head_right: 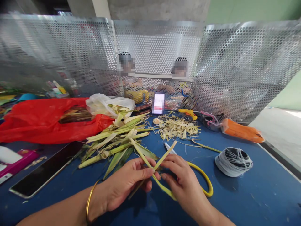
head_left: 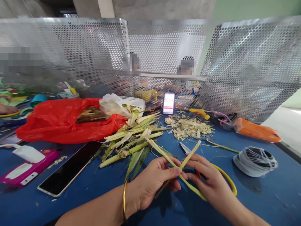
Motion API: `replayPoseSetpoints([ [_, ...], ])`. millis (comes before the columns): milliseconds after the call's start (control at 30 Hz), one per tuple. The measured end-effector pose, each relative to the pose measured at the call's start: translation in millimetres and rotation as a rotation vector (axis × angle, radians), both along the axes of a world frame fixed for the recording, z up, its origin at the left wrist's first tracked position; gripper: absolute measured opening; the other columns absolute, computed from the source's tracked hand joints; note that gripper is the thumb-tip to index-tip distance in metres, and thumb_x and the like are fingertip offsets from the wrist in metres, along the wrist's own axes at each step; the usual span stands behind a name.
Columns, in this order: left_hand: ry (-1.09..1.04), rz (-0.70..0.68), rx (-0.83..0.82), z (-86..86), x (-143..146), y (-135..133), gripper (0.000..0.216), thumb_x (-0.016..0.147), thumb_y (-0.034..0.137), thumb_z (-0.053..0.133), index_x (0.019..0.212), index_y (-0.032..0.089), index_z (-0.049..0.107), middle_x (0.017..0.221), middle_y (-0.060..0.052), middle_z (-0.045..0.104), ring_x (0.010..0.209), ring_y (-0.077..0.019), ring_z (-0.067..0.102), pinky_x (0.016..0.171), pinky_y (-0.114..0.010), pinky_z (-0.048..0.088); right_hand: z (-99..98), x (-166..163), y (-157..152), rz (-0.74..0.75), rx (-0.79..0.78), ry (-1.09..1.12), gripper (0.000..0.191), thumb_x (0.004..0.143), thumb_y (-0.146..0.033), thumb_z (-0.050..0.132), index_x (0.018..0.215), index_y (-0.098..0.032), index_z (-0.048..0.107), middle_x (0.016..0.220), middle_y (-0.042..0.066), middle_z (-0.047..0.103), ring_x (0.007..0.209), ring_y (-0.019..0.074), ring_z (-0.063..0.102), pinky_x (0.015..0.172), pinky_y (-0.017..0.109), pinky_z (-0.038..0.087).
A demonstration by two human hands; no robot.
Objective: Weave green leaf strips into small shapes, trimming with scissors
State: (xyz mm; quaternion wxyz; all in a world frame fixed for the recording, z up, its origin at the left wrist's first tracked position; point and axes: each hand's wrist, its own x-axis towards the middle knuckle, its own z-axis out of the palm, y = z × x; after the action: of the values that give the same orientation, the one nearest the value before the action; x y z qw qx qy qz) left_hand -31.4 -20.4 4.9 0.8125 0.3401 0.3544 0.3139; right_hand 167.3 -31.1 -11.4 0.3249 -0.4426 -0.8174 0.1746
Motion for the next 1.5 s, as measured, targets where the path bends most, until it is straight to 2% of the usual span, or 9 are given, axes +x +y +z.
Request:
replayPoseSetpoints([
  [200,-0.024,-0.123,0.012,-1.4,-1.2,-0.3,0.033,0.072,0.032,0.074,0.097,0.014,0.062,0.083,-0.006,0.07,0.048,-0.0069,0.056,0.05,-0.019,0.043,2.5,0.3,-1.1,0.062,0.109,-0.121,0.018,0.093,-0.026,0.051,0.089,-0.024,0.069,0.091,0.005,0.07,0.093,0.02,0.063,0.088,0.037,0.046],
  [433,-0.054,-0.206,-0.047,-4.0,1.1,-6.3,0.024,0.078,0.029,0.067,0.094,0.012,0.066,0.083,-0.009,0.072,0.041,-0.0042,0.052,0.045,-0.017,0.041,-5.8,-0.8,-6.5,0.038,0.301,-0.137,0.018,0.091,-0.017,0.049,0.088,-0.024,0.066,0.084,0.003,0.071,0.089,0.0187,0.064,0.101,0.044,0.035],
  [633,-0.064,-0.31,-0.104,-5.2,5.3,-13.0,0.02,0.075,0.027,0.067,0.087,0.012,0.065,0.069,-0.007,0.071,0.035,-0.0053,0.049,0.039,-0.016,0.037,-10.1,-3.8,-6.7,0.119,0.211,-0.139,0.016,0.089,-0.02,0.049,0.087,-0.025,0.065,0.079,0.0,0.069,0.091,0.0185,0.064,0.103,0.044,0.031],
  [900,-0.147,-0.401,-0.176,-10.7,1.9,-6.9,0.019,0.074,0.026,0.069,0.086,0.012,0.067,0.067,-0.005,0.069,0.035,-0.0057,0.049,0.041,-0.018,0.041,-9.3,-4.8,-7.9,0.153,0.206,-0.071,0.018,0.089,-0.017,0.05,0.093,-0.027,0.065,0.084,-0.001,0.069,0.094,0.0175,0.063,0.107,0.042,0.025],
  [1000,-0.168,-0.367,-0.163,-10.4,1.8,-4.4,0.022,0.075,0.028,0.07,0.092,0.014,0.068,0.07,-0.003,0.068,0.034,-0.0033,0.045,0.042,-0.017,0.041,-11.7,-3.2,-5.2,0.121,0.213,-0.034,0.019,0.092,-0.019,0.046,0.094,-0.026,0.064,0.088,0.001,0.069,0.091,0.018,0.064,0.104,0.044,0.028],
  [1100,-0.123,-0.328,-0.04,-8.5,3.4,-4.8,0.025,0.081,0.031,0.064,0.097,0.012,0.068,0.072,-0.005,0.069,0.036,-0.0028,0.046,0.043,-0.017,0.04,-12.7,-3.6,-3.7,0.102,0.141,-0.02,0.021,0.094,-0.021,0.045,0.089,-0.025,0.065,0.086,0.001,0.068,0.086,0.0169,0.064,0.102,0.043,0.029],
  [1233,-0.053,-0.295,0.044,-6.6,5.2,-8.7,0.025,0.08,0.035,0.063,0.089,0.011,0.065,0.067,-0.006,0.068,0.04,-0.0065,0.053,0.042,-0.016,0.037,-11.6,-5.8,-5.1,0.107,0.021,-0.005,0.021,0.093,-0.019,0.047,0.085,-0.025,0.065,0.083,-0.001,0.068,0.083,0.0138,0.063,0.103,0.039,0.03],
  [1400,-0.039,-0.299,0.029,-7.9,6.8,-12.3,0.025,0.079,0.036,0.062,0.081,0.011,0.061,0.061,-0.006,0.066,0.044,-0.0113,0.06,0.046,-0.018,0.043,-12.3,-7.7,-6.2,0.124,0.073,-0.029,0.022,0.093,-0.02,0.048,0.079,-0.024,0.064,0.082,-0.001,0.067,0.082,0.014,0.063,0.103,0.038,0.031],
  [1500,-0.016,-0.276,0.065,-8.0,7.6,-11.7,0.027,0.08,0.038,0.061,0.086,0.012,0.063,0.073,-0.008,0.069,0.052,-0.0125,0.064,0.047,-0.018,0.044,-15.0,-7.1,-4.9,0.09,0.091,-0.024,0.026,0.096,-0.025,0.044,0.08,-0.024,0.065,0.08,0.0,0.067,0.081,0.0154,0.063,0.101,0.04,0.032],
])
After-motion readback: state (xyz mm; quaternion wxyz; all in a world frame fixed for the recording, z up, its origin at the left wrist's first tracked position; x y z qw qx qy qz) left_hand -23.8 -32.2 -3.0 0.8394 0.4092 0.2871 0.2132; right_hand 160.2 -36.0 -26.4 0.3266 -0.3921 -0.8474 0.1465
